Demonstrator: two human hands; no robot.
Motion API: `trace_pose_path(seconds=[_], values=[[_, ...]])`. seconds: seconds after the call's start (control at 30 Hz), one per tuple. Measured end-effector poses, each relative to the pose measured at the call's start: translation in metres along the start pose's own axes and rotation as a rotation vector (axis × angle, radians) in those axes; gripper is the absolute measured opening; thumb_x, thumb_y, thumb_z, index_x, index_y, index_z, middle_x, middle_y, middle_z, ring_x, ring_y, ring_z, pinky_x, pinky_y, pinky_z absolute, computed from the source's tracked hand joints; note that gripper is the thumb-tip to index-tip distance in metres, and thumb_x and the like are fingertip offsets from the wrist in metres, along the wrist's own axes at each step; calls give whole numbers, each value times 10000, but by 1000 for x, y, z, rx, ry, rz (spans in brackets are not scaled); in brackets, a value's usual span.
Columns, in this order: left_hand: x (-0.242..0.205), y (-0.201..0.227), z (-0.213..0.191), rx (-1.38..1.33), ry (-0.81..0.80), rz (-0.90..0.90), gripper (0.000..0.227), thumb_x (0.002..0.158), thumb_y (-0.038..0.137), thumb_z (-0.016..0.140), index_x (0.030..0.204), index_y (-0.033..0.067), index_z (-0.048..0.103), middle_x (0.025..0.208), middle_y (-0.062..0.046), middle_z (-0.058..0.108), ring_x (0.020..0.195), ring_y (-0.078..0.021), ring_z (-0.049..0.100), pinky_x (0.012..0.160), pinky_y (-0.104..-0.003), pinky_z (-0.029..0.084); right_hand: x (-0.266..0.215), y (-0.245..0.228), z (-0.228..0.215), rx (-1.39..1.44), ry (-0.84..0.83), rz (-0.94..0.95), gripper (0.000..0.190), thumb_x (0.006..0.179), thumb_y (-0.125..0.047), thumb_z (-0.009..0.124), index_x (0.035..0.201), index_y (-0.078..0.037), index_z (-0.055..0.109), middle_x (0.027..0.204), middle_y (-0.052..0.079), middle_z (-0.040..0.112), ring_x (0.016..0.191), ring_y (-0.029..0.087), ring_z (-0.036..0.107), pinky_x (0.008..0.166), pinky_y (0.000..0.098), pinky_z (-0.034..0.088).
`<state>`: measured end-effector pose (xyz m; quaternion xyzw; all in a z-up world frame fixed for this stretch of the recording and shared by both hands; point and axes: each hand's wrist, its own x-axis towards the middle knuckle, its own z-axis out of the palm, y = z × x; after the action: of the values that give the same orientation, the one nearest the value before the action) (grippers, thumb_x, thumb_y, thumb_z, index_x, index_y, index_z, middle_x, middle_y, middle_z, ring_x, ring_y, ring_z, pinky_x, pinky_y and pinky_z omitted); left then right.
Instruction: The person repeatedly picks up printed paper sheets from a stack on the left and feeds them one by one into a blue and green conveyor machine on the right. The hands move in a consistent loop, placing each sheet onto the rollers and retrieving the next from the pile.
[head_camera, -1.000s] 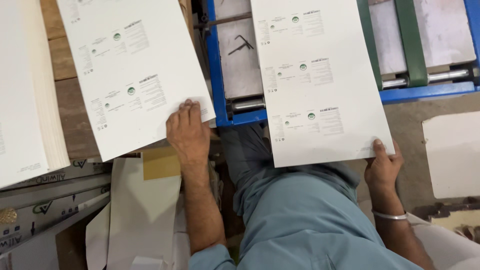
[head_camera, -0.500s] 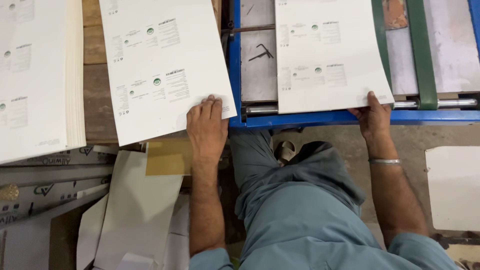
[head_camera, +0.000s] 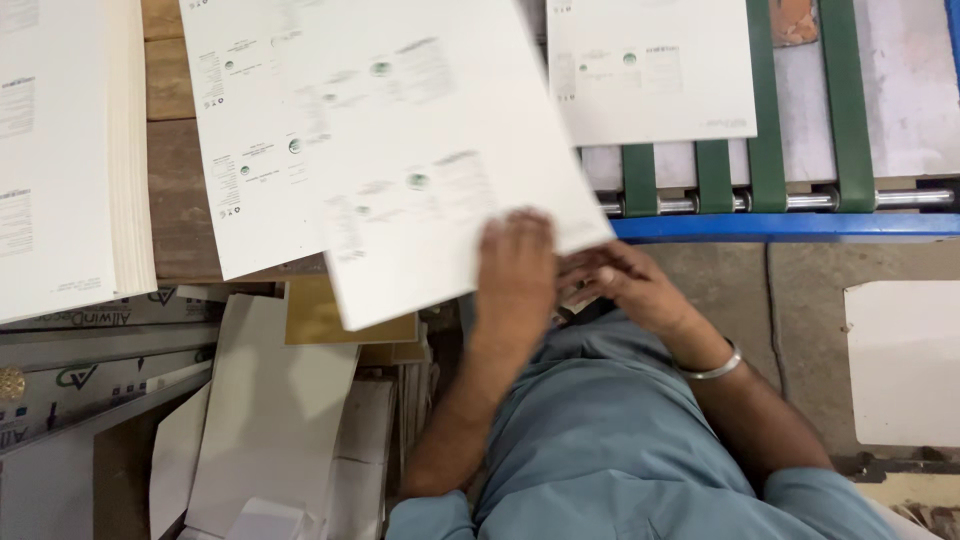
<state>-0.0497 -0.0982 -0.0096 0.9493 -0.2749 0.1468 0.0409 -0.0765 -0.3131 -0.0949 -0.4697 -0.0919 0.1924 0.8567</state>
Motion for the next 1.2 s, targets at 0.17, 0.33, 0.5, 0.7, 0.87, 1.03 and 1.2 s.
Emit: trace_pose_path(seconds=[0.17,0.33,0.5,0.7,0.87,1.03,1.2], values=[[0,26,-10,-291,-1,17,542,978,364,617,1373,-7,600,1437,-189,590,1408,-335,491,1228,-608,269,12,7,-1,223,442,-88,450,1061,-82,599,1481,25,473,1341,159,617,1166,265,644,933,411,564],[5,-45,-16,-55,-134,-129,644,981,490,555,1417,17,537,1520,-206,481,1447,-348,394,1203,-605,173,-17,-34,-47,167,835,-245,424,997,-15,560,1417,21,515,1350,124,666,1235,222,682,1047,343,598],[-2,-104,-19,-19,-11,-265,542,971,275,675,1420,-11,570,1493,-201,545,1437,-346,457,1223,-547,311,-60,-44,-103,134,938,-420,391,1064,49,569,1449,7,519,1386,125,628,1225,244,683,1057,371,596],[-8,-111,-11,25,137,-194,379,932,99,764,1281,-2,655,1316,-169,659,1265,-322,609,1098,-464,481,-106,-17,-112,31,1147,-415,372,1061,2,555,1431,-22,518,1332,127,649,1173,262,689,978,415,610],[-14,-111,-7,28,219,-176,405,804,31,804,1195,36,700,1202,-112,690,1143,-287,655,991,-442,535,-152,30,-86,-65,1126,-396,318,1086,-5,554,1400,37,535,1327,142,645,1189,231,686,1000,346,617],[-15,-111,-4,25,259,-182,411,783,1,799,1179,47,701,1185,-105,700,1121,-273,665,987,-429,544,-169,49,-68,-109,1166,-348,286,1066,-24,579,1341,54,564,1269,135,656,1110,206,688,921,322,606],[-12,-110,-8,15,240,-194,403,784,0,793,1176,35,706,1208,-120,706,1124,-284,667,975,-438,543,-145,41,-80,-155,1078,-395,280,1077,-24,598,1347,42,557,1272,136,643,1122,197,674,932,322,600]])
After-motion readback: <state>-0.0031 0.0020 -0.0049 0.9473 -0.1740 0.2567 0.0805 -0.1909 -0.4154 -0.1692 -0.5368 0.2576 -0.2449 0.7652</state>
